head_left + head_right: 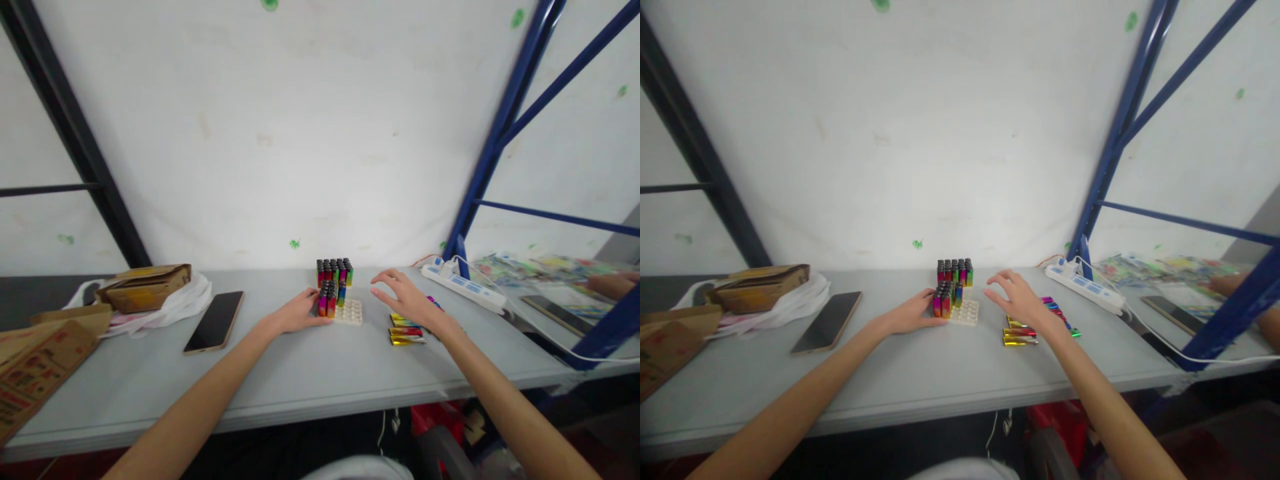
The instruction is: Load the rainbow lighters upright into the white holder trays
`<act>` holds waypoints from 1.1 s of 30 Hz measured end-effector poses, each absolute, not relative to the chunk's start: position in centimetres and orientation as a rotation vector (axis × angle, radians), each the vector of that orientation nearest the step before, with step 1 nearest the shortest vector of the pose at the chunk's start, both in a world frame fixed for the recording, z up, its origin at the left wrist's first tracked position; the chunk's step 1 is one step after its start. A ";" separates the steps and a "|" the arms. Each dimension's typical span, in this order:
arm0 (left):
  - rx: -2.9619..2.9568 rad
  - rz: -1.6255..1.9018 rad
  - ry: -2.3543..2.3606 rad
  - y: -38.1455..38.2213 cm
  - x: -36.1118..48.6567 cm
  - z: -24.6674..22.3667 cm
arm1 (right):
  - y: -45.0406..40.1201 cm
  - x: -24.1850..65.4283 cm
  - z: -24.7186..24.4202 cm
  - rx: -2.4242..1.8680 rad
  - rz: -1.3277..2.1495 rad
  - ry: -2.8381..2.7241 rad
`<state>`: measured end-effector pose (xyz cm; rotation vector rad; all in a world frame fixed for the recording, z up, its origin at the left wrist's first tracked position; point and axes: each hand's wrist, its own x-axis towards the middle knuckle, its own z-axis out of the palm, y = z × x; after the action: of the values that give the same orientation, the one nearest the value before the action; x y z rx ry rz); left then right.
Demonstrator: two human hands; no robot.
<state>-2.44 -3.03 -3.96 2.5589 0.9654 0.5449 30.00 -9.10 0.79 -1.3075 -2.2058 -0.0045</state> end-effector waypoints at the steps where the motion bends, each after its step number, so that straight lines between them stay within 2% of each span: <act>1: 2.563 0.546 0.960 -3.0 -2.4 -4.0 | -10.1 31.2 0.3 -1.384 -0.053 -2.216; 4: 2.568 0.541 0.952 -3.1 -2.4 -3.9 | -12.3 34.1 -2.1 -1.697 -0.146 -2.227; 7: 2.561 0.527 0.968 -3.1 -2.3 -3.9 | -13.0 35.4 -4.9 -1.970 -0.055 -2.198; 12: 2.569 0.542 0.944 -3.0 -2.4 -4.0 | -12.0 34.3 -6.8 -1.916 -0.060 -2.220; 18: 2.543 0.536 0.978 -3.0 -2.4 -4.0 | -9.8 33.1 -5.7 -1.838 0.039 -2.334; 26: 2.577 0.548 0.975 -2.9 -2.5 -4.2 | -6.8 31.4 -4.3 -1.938 0.214 -2.350; 33: 2.595 0.526 0.963 -3.0 -2.4 -4.0 | -6.2 30.9 -4.7 -1.953 0.261 -2.354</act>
<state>-2.39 -3.01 -4.05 2.5948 0.9627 0.5263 30.88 -6.21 -4.65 -1.9535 -2.3545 0.2607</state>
